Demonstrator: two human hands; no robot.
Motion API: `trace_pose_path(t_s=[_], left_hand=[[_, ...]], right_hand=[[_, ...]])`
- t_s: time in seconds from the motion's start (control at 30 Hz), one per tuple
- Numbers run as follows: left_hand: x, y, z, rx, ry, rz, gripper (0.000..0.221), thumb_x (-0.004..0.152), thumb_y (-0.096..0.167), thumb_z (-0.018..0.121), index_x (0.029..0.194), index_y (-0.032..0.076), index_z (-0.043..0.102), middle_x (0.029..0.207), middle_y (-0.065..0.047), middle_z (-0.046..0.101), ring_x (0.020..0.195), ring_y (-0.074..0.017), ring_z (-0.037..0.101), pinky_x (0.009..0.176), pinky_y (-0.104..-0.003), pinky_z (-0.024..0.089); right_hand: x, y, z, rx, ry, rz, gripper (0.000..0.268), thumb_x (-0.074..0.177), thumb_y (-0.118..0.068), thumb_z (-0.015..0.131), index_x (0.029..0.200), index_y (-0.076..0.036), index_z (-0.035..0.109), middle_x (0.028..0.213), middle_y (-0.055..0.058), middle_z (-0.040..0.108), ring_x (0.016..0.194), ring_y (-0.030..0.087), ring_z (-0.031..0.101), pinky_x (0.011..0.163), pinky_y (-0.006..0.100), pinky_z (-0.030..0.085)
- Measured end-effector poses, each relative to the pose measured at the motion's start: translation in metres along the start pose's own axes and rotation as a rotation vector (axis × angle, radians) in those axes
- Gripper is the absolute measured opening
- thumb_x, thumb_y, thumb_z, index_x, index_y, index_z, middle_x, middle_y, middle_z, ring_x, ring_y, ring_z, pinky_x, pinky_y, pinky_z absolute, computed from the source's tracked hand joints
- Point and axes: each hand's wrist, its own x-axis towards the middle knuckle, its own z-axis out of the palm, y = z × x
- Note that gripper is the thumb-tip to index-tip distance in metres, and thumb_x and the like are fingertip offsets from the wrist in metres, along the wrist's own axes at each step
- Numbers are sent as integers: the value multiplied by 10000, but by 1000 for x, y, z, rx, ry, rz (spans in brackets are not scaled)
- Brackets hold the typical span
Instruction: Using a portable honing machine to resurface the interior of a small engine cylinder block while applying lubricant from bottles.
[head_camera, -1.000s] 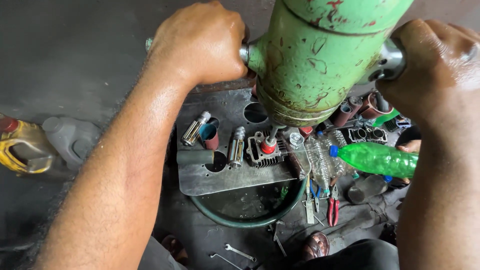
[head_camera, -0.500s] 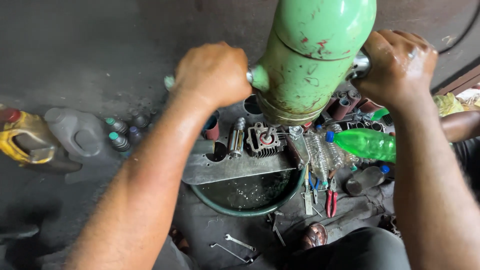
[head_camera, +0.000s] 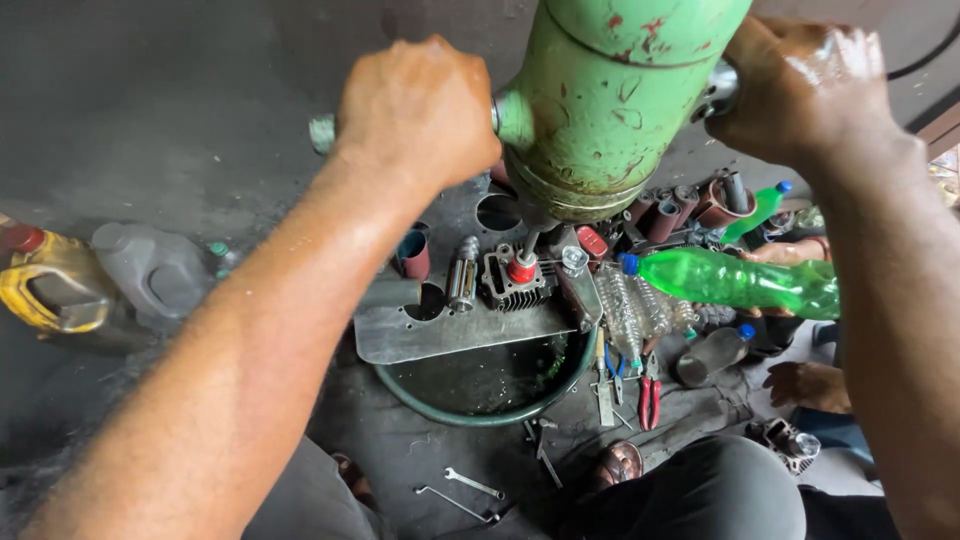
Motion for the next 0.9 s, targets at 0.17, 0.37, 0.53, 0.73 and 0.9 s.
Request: trace_pose_path(t_s=[0.17, 0.37, 0.53, 0.73, 0.9], left_hand=[[8, -14, -7, 45, 136, 110, 222, 706, 236, 763, 848, 69, 799, 822, -212, 741, 768, -387, 740, 645, -494, 592], [20, -30, -10, -38, 296, 241, 246, 683, 222, 765, 894, 104, 808, 791, -167, 748, 745, -364, 729, 630, -512, 573], [24, -34, -8, -162, 77, 94, 291, 662, 193, 722, 938, 156, 808, 856, -173, 732, 821, -409, 697, 689, -555, 554], [32, -40, 12, -69, -97, 87, 318, 644, 238, 760, 952, 183, 818, 864, -182, 742, 838, -395, 714, 734, -546, 562], [27, -37, 23, -59, -200, 49, 308, 687, 277, 762, 962, 147, 812, 922, -201, 743, 889, -403, 720, 788, -537, 571]], right_hand=[[-6, -6, -26, -98, -44, 127, 546, 726, -240, 876, 1245, -164, 726, 1032, 145, 751, 841, 325, 742, 716, 460, 596], [-29, 9, 6, 166, 297, -34, 474, 745, -7, 840, 1191, -49, 685, 1122, 135, 737, 1013, 303, 721, 874, 396, 588], [-34, -11, 8, 186, 380, -13, 414, 744, 28, 825, 1125, -26, 671, 1090, 160, 724, 999, 315, 724, 901, 383, 580], [-45, -11, 40, 18, 358, 7, 323, 736, -61, 867, 989, -61, 667, 983, 98, 720, 909, 260, 715, 852, 401, 567], [-39, -34, 35, -47, 358, 48, 282, 753, -169, 885, 950, -112, 692, 895, 45, 706, 833, 219, 699, 783, 398, 551]])
